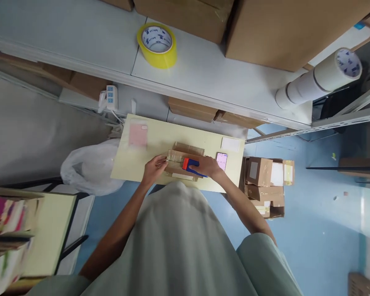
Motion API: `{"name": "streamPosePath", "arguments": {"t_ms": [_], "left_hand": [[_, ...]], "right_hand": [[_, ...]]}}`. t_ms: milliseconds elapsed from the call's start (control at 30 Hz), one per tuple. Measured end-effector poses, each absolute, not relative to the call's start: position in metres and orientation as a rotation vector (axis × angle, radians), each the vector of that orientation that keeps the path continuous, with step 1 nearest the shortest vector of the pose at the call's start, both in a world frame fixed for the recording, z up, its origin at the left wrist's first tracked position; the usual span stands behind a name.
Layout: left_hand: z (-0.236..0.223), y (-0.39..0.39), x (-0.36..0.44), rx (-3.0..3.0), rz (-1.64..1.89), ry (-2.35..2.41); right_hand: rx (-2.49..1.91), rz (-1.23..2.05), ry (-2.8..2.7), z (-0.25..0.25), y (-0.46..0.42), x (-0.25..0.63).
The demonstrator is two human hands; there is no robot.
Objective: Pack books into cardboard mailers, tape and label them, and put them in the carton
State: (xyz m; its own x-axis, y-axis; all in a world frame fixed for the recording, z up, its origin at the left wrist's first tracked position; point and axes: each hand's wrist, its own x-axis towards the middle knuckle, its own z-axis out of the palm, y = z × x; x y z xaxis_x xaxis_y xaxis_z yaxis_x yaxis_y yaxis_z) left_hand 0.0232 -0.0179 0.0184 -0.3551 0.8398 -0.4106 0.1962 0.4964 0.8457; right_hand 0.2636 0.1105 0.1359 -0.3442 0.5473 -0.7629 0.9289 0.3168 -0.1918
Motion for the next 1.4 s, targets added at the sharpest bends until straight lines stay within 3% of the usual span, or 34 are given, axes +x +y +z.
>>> {"name": "streamPosePath", "arguments": {"t_ms": [233, 533, 800, 933, 1167, 1400], "left_hand": [[0.009, -0.011, 0.048, 0.892, 0.941, 2.193], [0.007, -0.011, 0.015, 0.855, 0.988, 2.384], [0.009, -0.004, -0.007, 0.897, 0.931, 2.45], [0.003, -0.002, -0.014, 0.956, 0.86, 2.433], [0.0, 0.001, -0.013, 0.999, 0.81, 2.399], [0.005, 0.005, -0.013, 1.041, 0.765, 2.425]], "right_hand": [[1.293, -0.881, 1.964, 0.145, 0.108, 0.26], [1.293, -1.014, 2.02, 0.157, 0.097, 0.223], [1.384, -0.995, 1.899, 0.179, 0.102, 0.306], [1.407, -1.073, 1.888, 0.173, 0.105, 0.34], [1.357, -1.586, 1.75, 0.15, 0.116, 0.365], [1.351, -1.507, 1.835, 0.125, 0.124, 0.38]]}}
